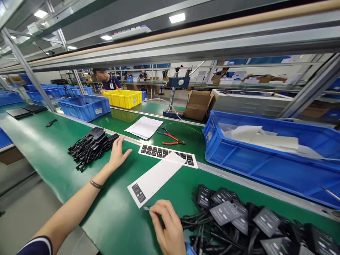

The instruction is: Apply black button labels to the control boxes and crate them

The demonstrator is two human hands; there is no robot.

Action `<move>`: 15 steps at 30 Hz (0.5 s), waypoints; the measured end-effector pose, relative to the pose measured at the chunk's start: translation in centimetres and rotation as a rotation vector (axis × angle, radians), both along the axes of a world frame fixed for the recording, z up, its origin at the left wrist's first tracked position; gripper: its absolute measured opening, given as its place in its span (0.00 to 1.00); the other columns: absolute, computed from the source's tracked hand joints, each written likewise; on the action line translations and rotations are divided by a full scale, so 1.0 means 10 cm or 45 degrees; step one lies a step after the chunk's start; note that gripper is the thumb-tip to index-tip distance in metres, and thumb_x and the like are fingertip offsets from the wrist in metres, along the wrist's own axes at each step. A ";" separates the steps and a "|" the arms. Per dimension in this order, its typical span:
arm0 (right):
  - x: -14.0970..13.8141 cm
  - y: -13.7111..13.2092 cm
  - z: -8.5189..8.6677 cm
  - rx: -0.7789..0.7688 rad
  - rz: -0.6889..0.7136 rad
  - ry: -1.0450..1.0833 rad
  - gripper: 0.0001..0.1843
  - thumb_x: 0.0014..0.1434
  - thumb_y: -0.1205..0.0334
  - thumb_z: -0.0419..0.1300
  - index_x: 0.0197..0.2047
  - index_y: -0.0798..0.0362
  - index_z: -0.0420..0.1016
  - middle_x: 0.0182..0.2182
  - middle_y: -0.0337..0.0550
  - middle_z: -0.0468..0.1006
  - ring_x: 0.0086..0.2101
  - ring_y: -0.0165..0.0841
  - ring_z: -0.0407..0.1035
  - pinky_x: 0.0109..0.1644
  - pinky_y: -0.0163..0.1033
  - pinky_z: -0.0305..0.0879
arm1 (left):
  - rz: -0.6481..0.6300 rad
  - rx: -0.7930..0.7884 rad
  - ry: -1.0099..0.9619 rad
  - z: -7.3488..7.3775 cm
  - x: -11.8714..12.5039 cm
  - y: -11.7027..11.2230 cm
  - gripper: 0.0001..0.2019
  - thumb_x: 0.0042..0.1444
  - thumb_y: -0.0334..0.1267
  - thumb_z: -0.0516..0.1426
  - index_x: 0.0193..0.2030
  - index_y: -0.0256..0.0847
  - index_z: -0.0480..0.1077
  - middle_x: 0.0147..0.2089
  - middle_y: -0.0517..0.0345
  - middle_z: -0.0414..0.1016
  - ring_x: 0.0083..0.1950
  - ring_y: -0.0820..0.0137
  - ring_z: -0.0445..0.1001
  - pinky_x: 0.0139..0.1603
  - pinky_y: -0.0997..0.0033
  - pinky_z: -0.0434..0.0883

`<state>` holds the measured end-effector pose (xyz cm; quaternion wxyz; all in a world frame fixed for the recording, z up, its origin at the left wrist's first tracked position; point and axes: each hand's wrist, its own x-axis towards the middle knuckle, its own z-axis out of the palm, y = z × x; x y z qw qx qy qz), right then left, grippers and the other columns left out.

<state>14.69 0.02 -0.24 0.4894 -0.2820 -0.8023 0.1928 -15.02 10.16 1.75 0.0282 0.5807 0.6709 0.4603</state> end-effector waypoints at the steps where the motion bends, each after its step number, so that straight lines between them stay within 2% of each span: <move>1: 0.00 0.02 -0.02 -0.011 -0.039 0.012 0.05 0.64 0.68 0.55 0.38 0.48 0.69 0.33 0.44 0.72 0.34 0.37 0.72 0.35 0.40 0.70 | 0.111 0.052 0.009 0.06 -0.11 0.02 0.32 0.58 0.45 0.58 0.66 0.36 0.54 0.67 0.36 0.52 0.70 0.51 0.50 0.69 0.46 0.52; 4: 0.03 0.06 -0.07 -0.034 -0.113 0.022 0.04 0.65 0.65 0.54 0.37 0.48 0.68 0.35 0.46 0.72 0.37 0.39 0.72 0.37 0.41 0.71 | 0.450 0.156 -0.006 0.33 -0.53 0.04 0.30 0.64 0.46 0.50 0.68 0.33 0.48 0.70 0.33 0.45 0.73 0.53 0.43 0.71 0.49 0.47; 6: 0.03 0.07 -0.08 -0.059 -0.138 0.033 0.05 0.66 0.63 0.54 0.37 0.48 0.68 0.35 0.46 0.72 0.37 0.39 0.72 0.37 0.42 0.71 | 0.638 0.154 -0.038 0.54 -0.90 -0.01 0.28 0.67 0.45 0.46 0.67 0.29 0.46 0.69 0.31 0.48 0.72 0.53 0.45 0.71 0.50 0.46; 8: 0.02 0.07 -0.08 -0.087 -0.150 0.061 0.06 0.66 0.61 0.54 0.36 0.48 0.67 0.34 0.46 0.72 0.36 0.39 0.72 0.36 0.41 0.71 | 0.753 0.083 -0.068 0.73 -1.29 -0.11 0.29 0.67 0.47 0.45 0.66 0.27 0.50 0.68 0.32 0.52 0.71 0.49 0.47 0.69 0.48 0.47; 10: -0.01 0.06 -0.08 -0.104 -0.139 0.097 0.08 0.66 0.59 0.53 0.34 0.48 0.66 0.32 0.44 0.72 0.33 0.38 0.71 0.33 0.40 0.70 | 0.797 -0.047 -0.099 0.86 -1.64 -0.22 0.29 0.66 0.50 0.46 0.62 0.24 0.58 0.65 0.31 0.60 0.69 0.45 0.52 0.67 0.47 0.50; 12: -0.04 0.05 -0.07 -0.111 -0.108 0.128 0.09 0.67 0.59 0.53 0.33 0.48 0.66 0.31 0.43 0.71 0.31 0.38 0.70 0.32 0.40 0.69 | 0.773 -0.191 -0.127 0.90 -1.89 -0.32 0.32 0.63 0.55 0.48 0.57 0.22 0.64 0.59 0.29 0.68 0.65 0.43 0.60 0.64 0.48 0.57; 15: -0.08 0.04 -0.07 -0.153 -0.081 0.166 0.09 0.67 0.60 0.52 0.33 0.48 0.65 0.29 0.42 0.70 0.29 0.37 0.69 0.32 0.40 0.68 | 0.655 -0.337 -0.123 0.79 -2.00 -0.39 0.35 0.62 0.62 0.44 0.54 0.27 0.69 0.52 0.35 0.76 0.58 0.48 0.71 0.58 0.54 0.66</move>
